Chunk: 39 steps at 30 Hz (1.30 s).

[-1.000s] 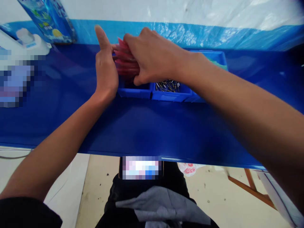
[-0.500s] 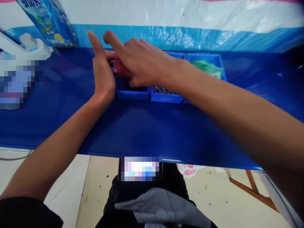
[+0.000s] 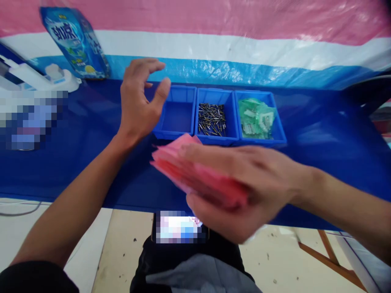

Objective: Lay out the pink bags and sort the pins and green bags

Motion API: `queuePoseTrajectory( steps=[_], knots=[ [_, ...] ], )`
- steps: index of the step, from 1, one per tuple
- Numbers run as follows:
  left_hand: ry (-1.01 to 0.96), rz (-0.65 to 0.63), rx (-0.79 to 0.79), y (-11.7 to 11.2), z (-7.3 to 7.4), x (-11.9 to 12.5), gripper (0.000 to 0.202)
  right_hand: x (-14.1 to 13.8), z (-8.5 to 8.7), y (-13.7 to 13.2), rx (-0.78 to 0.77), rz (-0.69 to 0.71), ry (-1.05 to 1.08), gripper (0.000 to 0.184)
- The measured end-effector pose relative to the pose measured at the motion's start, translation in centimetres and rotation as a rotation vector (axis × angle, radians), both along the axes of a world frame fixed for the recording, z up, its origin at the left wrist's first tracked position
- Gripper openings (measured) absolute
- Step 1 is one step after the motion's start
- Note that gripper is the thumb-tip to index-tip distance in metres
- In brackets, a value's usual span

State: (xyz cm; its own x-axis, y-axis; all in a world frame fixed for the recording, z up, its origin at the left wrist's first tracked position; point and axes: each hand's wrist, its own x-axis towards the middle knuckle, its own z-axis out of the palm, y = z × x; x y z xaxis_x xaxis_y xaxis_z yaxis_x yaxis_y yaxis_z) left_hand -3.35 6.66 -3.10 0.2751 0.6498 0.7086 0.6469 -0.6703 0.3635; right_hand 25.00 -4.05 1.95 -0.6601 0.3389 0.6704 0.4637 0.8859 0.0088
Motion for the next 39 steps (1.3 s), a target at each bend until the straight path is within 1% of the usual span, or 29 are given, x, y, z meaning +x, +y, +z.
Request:
queuePoseTrajectory(
  steps=[2,3,4,5,7,8,9,10,11,12,13,14,15,16,17,19,22,26,29,31,33,35,36,37,38,39],
  knots=[
    [0.060,-0.124,-0.050,-1.5,1.7,1.2,0.038,0.5,-2.4,-0.7,0.086,0.256,-0.132,0.030],
    [0.131,-0.197,-0.055,-2.1,2.2,1.7,0.033,0.8,-3.2,-0.7,0.094,0.342,-0.202,0.036],
    [0.206,-0.275,-0.051,-2.6,2.4,2.1,0.031,1.1,-3.6,-0.6,0.086,0.387,-0.269,0.046],
    [0.276,-0.340,-0.039,-3.0,2.4,2.4,0.031,1.4,-3.6,-0.6,0.054,0.390,-0.327,0.058],
    [0.396,-0.434,-0.013,-3.4,2.0,2.7,0.036,2.1,-2.8,-0.8,-0.060,0.344,-0.401,0.074],
    [0.437,-0.451,-0.006,-3.4,1.7,2.7,0.038,2.4,-2.1,-1.0,-0.124,0.333,-0.419,0.076],
    [0.467,-0.455,0.004,-3.5,1.3,2.8,0.039,2.8,-1.4,-1.4,-0.191,0.333,-0.428,0.071],
    [0.487,-0.450,0.014,-3.5,1.1,2.8,0.039,3.2,-0.8,-1.6,-0.245,0.309,-0.391,0.062],
    [0.490,-0.440,0.024,-3.5,0.9,2.9,0.039,3.8,-0.3,-1.8,-0.266,0.258,-0.309,0.054],
    [0.476,-0.433,0.031,-3.5,0.8,2.9,0.038,4.4,-0.2,-1.7,-0.244,0.200,-0.231,0.050],
    [0.455,-0.435,0.029,-3.6,0.7,3.0,0.038,5.1,-0.3,-1.4,-0.188,0.082,-0.116,0.046],
    [0.434,-0.448,0.015,-3.6,0.8,3.0,0.039,5.8,-0.8,-0.8,-0.078,-0.002,-0.033,0.045],
    [0.412,-0.463,-0.006,-3.7,0.8,3.0,0.040,6.6,-1.4,-0.1,0.030,-0.028,-0.104,0.049],
    [0.385,-0.475,-0.031,-3.8,1.0,3.0,0.042,7.2,-2.2,0.8,0.083,-0.085,-0.115,0.050],
    [0.355,-0.481,-0.056,-3.9,1.1,3.1,0.043,7.7,-3.1,1.6,0.049,-0.114,-0.162,0.048],
    [0.304,-0.477,-0.104,-4.0,1.3,3.1,0.042,8.3,-4.6,3.0,0.003,-0.115,-0.144,0.037],
    [0.268,-0.456,-0.149,-4.2,1.5,3.2,0.037,8.2,-5.8,4.1,-0.050,-0.079,-0.070,0.030],
    [0.256,-0.429,-0.158,-3.8,1.3,3.2,0.034,8.0,-5.8,4.6,-0.090,-0.059,-0.010,0.026],
    [0.250,-0.416,-0.186,-3.1,0.9,3.2,0.033,8.1,-5.8,5.2,-0.123,-0.069,-0.014,0.024],
    [0.237,-0.428,-0.184,-2.6,0.5,3.3,0.033,8.1,-6.0,5.6,-0.133,-0.079,-0.022,0.023],
    [0.231,-0.450,-0.158,-2.2,0.5,3.1,0.033,8.0,-6.0,5.7,-0.107,-0.082,-0.030,0.021],
    [0.267,-0.474,-0.142,-2.2,1.1,2.9,0.036,7.5,-5.3,5.1,-0.062,-0.099,-0.032,0.022],
    [0.297,-0.481,-0.151,-2.5,1.7,2.7,0.041,7.2,-4.7,4.4,-0.051,-0.131,-0.022,0.025],
    [0.324,-0.488,-0.170,-3.1,2.6,2.4,0.046,6.7,-3.9,3.4,-0.049,-0.169,-0.006,0.030],
    [0.357,-0.477,-0.211,-3.9,3.6,2.3,0.056,6.2,-2.9,2.2,-0.057,-0.229,0.026,0.038],
    [0.316,-0.462,-0.234,-4.9,4.6,2.1,0.061,5.5,-1.9,0.7,-0.122,-0.298,0.057,0.042]
  ],
)
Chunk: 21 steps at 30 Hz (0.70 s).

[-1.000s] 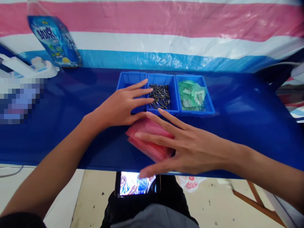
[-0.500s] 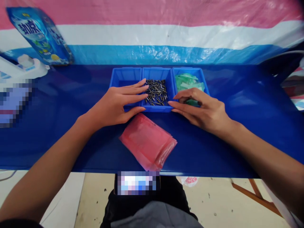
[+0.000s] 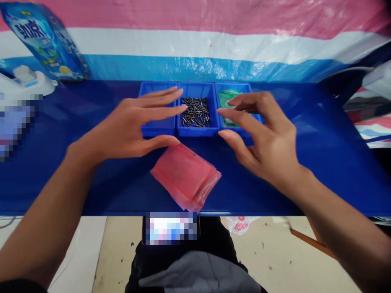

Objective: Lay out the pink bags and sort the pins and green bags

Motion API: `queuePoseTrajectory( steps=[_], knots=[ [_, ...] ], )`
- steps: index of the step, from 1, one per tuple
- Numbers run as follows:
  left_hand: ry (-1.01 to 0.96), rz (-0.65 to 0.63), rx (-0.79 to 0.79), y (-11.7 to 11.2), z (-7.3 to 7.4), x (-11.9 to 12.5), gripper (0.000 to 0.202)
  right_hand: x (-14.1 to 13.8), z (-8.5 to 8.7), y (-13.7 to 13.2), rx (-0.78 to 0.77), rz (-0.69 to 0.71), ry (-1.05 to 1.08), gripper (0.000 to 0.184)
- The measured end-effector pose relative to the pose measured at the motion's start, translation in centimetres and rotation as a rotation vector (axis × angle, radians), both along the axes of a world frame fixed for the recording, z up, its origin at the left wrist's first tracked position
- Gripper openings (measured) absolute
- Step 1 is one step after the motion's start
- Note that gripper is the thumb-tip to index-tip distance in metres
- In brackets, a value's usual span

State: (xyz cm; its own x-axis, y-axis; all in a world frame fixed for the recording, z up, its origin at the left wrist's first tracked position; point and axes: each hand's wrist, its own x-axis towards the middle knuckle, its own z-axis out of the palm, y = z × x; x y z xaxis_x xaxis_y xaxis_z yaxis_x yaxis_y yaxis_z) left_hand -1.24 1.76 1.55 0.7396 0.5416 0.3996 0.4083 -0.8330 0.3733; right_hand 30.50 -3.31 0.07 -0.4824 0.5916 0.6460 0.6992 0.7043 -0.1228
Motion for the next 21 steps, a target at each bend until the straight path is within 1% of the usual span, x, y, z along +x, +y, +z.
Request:
queuePoseTrajectory(
  steps=[1,2,3,4,5,6,7,8,9,11,12,14,15,16,18,20,21],
  knots=[
    [-0.049,0.052,-0.035,-1.3,1.0,-0.1,0.055,-0.8,1.0,-1.5,-0.042,-0.027,0.025,0.046],
    [-0.147,0.142,-0.059,-2.7,1.8,-0.1,0.043,-1.6,1.8,-3.1,-0.162,-0.039,0.010,0.055],
    [-0.262,0.270,-0.094,-4.2,2.3,-0.1,0.027,-2.5,2.3,-4.5,-0.226,0.025,0.003,0.072],
    [-0.286,0.427,-0.194,-5.8,2.6,-0.1,0.019,-3.5,2.5,-5.7,-0.282,0.047,-0.035,0.084],
    [-0.340,0.503,-0.258,-7.3,2.5,-0.1,0.013,-4.5,2.4,-6.7,-0.319,0.044,-0.086,0.085],
    [-0.410,0.576,-0.301,-8.8,2.1,-0.2,0.016,-5.4,2.0,-7.4,-0.338,0.061,-0.140,0.086],
    [-0.428,0.673,-0.341,-10.1,1.4,-0.3,0.019,-6.3,1.4,-7.8,-0.374,0.074,-0.188,0.082],
    [-0.403,0.766,-0.382,-11.4,0.5,-0.6,0.018,-7.0,0.6,-8.0,-0.405,0.069,-0.229,0.071],
    [-0.372,0.811,-0.451,-12.5,-0.6,-0.8,0.019,-7.6,-0.2,-8.0,-0.428,0.049,-0.258,0.061],
    [-0.289,0.801,-0.570,-14.6,-2.8,-1.2,0.027,-8.2,-1.6,-7.8,-0.458,-0.030,-0.268,0.050],
    [-0.297,0.785,-0.605,-15.5,-3.8,-1.2,0.028,-8.2,-2.1,-7.7,-0.462,-0.079,-0.244,0.048],
    [-0.312,0.840,-0.611,-16.9,-5.3,-0.8,0.025,-8.1,-2.8,-7.7,-0.476,-0.164,-0.143,0.048],
    [-0.325,0.842,-0.596,-17.3,-5.6,-0.3,0.024,-8.0,-3.0,-7.8,-0.492,-0.193,-0.072,0.049],
    [-0.326,0.836,-0.587,-17.6,-5.8,0.3,0.024,-7.9,-3.2,-7.9,-0.507,-0.215,0.008,0.050],
    [-0.292,0.776,-0.554,-17.7,-5.5,1.8,0.027,-7.8,-3.4,-8.2,-0.540,-0.236,0.156,0.048],
    [-0.222,0.713,-0.497,-17.3,-5.1,3.4,0.031,-7.8,-3.6,-8.5,-0.558,-0.225,0.297,0.043],
    [-0.197,0.706,-0.466,-17.0,-4.9,4.1,0.031,-7.9,-3.6,-8.5,-0.578,-0.211,0.376,0.041]
  ],
)
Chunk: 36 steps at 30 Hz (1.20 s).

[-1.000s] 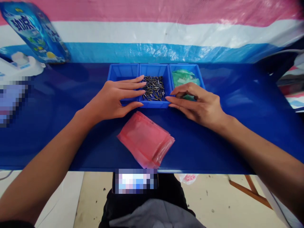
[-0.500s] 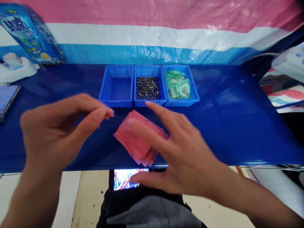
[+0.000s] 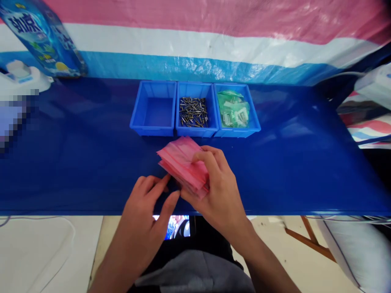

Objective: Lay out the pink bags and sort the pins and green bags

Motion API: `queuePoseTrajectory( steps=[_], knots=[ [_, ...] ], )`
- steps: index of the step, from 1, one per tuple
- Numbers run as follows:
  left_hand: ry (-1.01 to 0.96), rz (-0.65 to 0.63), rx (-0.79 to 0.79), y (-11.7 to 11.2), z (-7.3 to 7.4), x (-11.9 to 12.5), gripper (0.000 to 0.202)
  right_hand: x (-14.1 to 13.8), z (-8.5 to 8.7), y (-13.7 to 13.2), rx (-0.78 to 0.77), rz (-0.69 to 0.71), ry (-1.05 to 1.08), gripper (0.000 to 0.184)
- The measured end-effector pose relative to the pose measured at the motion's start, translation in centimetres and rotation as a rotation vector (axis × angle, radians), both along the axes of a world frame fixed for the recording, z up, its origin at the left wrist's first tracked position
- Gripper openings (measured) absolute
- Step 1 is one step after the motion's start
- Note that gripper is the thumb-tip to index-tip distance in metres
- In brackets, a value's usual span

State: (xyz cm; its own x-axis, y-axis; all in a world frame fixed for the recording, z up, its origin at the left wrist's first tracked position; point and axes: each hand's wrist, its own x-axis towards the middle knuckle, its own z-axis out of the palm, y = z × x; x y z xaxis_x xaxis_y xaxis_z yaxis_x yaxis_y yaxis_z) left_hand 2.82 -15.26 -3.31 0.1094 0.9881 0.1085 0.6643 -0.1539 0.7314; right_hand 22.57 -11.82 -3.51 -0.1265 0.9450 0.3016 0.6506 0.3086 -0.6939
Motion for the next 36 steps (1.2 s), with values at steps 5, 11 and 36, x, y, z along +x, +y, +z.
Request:
queuePoseTrajectory(
  steps=[5,11,36],
  knots=[
    [-0.321,0.085,-0.149,0.7,0.6,2.0,0.032,-1.5,0.4,0.4,-0.144,0.010,0.564,0.041],
    [-0.755,0.047,-0.242,1.5,0.7,1.2,0.048,-4.6,0.1,-0.2,-0.058,-0.122,0.576,0.039],
    [0.227,-0.282,0.426,4.2,-0.6,-3.5,0.077,2.5,0.3,3.2,0.392,0.464,-0.649,0.094]
  ],
)
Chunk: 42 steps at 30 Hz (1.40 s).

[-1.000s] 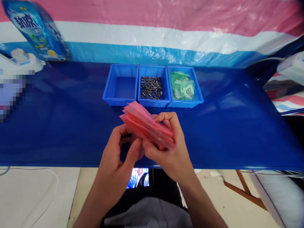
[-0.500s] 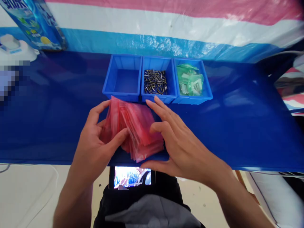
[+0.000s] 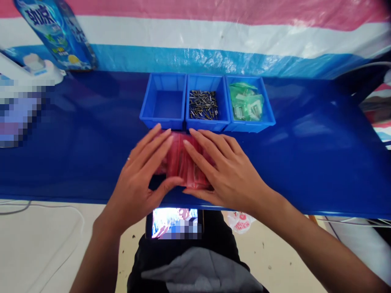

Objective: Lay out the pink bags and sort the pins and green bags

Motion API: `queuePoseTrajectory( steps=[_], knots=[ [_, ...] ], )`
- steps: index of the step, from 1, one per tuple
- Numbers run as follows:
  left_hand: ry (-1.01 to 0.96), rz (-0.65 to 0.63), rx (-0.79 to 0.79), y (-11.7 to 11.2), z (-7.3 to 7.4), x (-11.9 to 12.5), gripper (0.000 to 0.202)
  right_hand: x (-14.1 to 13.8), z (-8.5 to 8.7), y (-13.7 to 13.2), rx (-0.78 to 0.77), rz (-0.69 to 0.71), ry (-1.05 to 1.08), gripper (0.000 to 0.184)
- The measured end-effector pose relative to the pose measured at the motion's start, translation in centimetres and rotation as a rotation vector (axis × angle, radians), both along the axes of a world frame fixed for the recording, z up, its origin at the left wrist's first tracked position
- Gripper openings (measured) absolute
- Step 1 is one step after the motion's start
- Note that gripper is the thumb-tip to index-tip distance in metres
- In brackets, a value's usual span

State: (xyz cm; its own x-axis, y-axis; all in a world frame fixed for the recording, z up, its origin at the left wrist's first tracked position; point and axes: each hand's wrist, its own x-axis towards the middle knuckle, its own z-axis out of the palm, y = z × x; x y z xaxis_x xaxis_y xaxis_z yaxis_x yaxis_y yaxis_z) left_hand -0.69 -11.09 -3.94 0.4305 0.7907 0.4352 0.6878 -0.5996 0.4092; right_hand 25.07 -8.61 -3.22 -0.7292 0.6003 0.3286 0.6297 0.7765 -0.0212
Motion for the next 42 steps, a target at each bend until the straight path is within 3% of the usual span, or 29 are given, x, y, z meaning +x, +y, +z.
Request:
queuePoseTrajectory(
  steps=[3,9,18,22,26,31,34,38,42],
  knots=[
    [0.108,-0.171,-0.041,-0.4,-0.2,-0.3,0.080,0.2,-0.2,0.5,-0.051,0.042,0.004,0.101],
    [0.204,-0.146,0.103,-0.5,-0.3,1.6,0.076,1.4,-1.7,1.0,-0.045,0.053,0.030,0.104],
    [0.325,-0.209,0.088,0.4,0.6,5.4,0.074,6.1,-1.6,-0.7,-0.132,0.005,0.012,0.109],
    [0.411,-0.208,0.104,0.7,0.1,7.3,0.084,7.8,-2.1,-1.3,-0.108,-0.037,-0.010,0.098],
    [0.513,-0.174,0.135,0.7,0.1,8.5,0.078,8.8,-2.1,-1.4,-0.026,-0.061,-0.077,0.092],
    [0.535,-0.204,0.155,0.9,0.2,9.5,0.071,9.5,-2.1,-1.5,-0.018,-0.058,-0.066,0.090],
    [0.534,-0.216,0.159,1.2,-0.6,10.5,0.058,10.0,-2.4,-1.5,-0.017,-0.099,-0.064,0.092],
    [0.519,-0.243,0.177,1.8,-1.5,11.8,0.063,10.3,-2.4,-1.9,0.022,-0.132,-0.047,0.087],
    [0.439,-0.248,0.243,1.7,-0.7,10.7,0.065,10.1,-2.1,-2.4,0.038,-0.147,-0.044,0.080]
  ],
)
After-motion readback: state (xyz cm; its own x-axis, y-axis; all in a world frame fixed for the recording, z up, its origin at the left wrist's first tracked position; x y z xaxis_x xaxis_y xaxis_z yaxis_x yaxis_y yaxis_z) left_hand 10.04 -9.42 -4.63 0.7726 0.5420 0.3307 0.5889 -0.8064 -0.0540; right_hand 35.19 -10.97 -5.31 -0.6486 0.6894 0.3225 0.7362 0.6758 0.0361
